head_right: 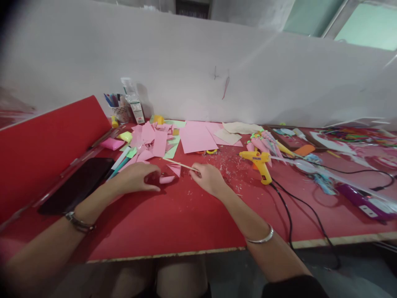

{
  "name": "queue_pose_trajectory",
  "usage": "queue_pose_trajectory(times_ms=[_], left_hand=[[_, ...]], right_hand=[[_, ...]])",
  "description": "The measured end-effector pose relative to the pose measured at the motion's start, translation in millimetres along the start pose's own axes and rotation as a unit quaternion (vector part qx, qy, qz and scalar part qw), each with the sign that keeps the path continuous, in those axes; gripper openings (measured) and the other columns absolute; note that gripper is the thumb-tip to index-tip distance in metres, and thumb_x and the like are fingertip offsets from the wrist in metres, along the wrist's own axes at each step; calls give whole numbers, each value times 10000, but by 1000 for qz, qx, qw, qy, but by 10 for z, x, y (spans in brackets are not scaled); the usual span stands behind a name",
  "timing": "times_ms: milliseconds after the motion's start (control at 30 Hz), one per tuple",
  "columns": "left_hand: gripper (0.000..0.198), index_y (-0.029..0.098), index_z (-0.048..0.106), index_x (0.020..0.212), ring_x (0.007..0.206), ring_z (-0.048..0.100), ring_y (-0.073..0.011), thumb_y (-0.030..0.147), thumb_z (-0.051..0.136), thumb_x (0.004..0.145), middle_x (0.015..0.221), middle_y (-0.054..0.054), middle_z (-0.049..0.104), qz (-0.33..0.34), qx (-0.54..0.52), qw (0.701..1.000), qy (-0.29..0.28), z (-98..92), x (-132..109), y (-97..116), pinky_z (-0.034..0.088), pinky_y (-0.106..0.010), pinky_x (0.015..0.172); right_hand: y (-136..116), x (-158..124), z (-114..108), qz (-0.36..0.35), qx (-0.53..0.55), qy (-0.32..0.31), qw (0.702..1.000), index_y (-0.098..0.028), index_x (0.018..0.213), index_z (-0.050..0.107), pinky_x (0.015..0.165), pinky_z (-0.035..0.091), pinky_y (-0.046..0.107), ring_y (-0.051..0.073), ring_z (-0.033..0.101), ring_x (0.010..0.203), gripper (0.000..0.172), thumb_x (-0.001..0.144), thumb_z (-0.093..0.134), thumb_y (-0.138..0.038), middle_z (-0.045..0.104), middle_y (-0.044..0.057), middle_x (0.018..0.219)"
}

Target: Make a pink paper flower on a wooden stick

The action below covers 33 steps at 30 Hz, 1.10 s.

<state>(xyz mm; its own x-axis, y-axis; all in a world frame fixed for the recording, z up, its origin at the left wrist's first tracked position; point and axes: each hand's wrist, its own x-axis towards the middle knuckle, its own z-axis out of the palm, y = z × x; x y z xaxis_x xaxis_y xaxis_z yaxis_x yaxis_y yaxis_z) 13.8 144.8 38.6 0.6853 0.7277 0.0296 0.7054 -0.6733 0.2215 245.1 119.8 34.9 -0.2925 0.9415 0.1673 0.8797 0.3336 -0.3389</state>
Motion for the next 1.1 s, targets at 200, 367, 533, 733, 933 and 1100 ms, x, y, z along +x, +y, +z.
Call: queue_pose_trajectory(times_ms=[200, 367, 533, 733, 933, 1100], left_hand=[[342, 175, 502, 693, 583, 490, -156, 515, 518, 656, 653, -20, 576, -14, -14, 999, 25, 7, -20, -6, 273, -234, 506], [335, 175, 461, 680, 569, 479, -156, 500, 397, 731, 639, -21, 552, -21, -21, 998, 47, 3, -42, -35, 280, -243, 508], [329, 172, 482, 730, 632, 507, -173, 452, 315, 772, 703, -37, 570, -38, -46, 995, 82, 21, -46, -60, 331, -269, 563], [338, 146, 488, 960, 649, 511, -141, 389, 389, 748, 852, -53, 577, -39, -209, 964, 162, 116, 10, 31, 398, -268, 607], [229, 151, 516, 815, 669, 539, -128, 331, 494, 676, 814, -32, 586, -49, -387, 899, 198, 143, 27, 212, 433, -249, 617], [183, 159, 523, 750, 569, 520, -106, 318, 503, 661, 685, 9, 571, -85, -420, 872, 237, 119, 41, 211, 424, -228, 552]], right_hand=[[-121, 91, 36, 17, 51, 32, 998, -151, 954, 497, 504, 284, 202, 108, 469, 535, 228, 752, 476, -255, 552, -3, 635], [-213, 272, 123, -23, 35, 10, 999, -167, 976, 491, 594, 317, 225, 153, 525, 743, 246, 735, 512, -214, 594, 69, 905], [-227, 402, 159, -51, 47, 36, 997, -156, 699, 498, 572, 276, 225, 130, 471, 678, 91, 760, 432, -145, 551, 35, 739], [-320, 348, 14, -15, 289, 37, 956, -166, 561, 391, 502, 241, 204, 70, 326, 504, 169, 729, 405, -178, 348, -59, 527], [-467, 212, 89, 90, 490, -36, 866, -149, 683, 496, 442, 202, 196, 44, 268, 425, 81, 671, 416, -142, 351, -84, 495], [-480, 178, 175, 107, 558, -44, 822, -156, 661, 474, 409, 174, 192, 28, 251, 393, 86, 706, 455, -227, 366, -84, 485]])
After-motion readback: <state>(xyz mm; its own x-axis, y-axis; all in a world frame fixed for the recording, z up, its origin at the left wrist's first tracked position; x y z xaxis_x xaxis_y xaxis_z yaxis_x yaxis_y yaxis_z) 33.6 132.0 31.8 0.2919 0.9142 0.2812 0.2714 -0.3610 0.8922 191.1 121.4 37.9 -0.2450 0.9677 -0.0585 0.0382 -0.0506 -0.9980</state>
